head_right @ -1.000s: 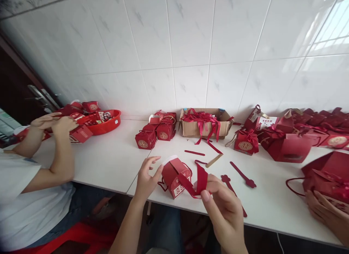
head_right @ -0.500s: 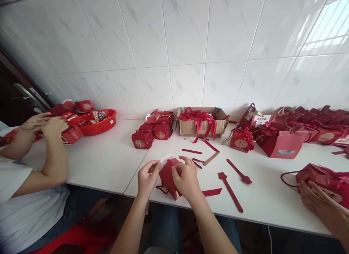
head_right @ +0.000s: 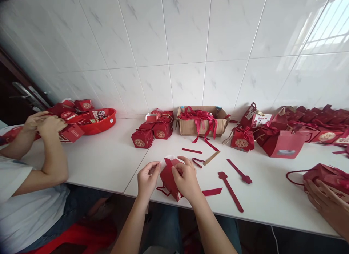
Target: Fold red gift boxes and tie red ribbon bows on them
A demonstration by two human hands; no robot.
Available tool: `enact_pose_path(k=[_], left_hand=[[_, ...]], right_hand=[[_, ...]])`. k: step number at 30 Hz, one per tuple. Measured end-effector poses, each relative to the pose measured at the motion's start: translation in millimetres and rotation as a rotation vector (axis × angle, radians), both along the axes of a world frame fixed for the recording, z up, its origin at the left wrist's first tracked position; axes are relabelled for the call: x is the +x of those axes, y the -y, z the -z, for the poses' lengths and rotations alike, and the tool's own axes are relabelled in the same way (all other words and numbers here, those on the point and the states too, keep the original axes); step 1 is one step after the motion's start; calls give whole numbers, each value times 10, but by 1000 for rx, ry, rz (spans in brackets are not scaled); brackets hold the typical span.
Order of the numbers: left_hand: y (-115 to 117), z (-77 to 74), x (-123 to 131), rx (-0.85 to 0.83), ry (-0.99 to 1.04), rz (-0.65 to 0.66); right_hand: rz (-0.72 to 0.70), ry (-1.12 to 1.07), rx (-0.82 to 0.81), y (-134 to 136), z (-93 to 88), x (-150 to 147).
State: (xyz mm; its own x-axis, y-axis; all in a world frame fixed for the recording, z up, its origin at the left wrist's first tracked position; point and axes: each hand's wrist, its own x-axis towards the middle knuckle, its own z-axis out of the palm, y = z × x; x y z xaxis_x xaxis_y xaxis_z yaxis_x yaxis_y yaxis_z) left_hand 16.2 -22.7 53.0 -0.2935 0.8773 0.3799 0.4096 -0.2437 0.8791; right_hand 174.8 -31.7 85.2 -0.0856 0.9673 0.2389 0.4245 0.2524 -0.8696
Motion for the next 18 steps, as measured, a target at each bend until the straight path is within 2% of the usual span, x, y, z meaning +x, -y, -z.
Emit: enact_pose_path(k=[18], left_hand=[[3, -13, 24, -3, 15, -4]], right_hand=[[42, 64, 39, -45, 72, -5]])
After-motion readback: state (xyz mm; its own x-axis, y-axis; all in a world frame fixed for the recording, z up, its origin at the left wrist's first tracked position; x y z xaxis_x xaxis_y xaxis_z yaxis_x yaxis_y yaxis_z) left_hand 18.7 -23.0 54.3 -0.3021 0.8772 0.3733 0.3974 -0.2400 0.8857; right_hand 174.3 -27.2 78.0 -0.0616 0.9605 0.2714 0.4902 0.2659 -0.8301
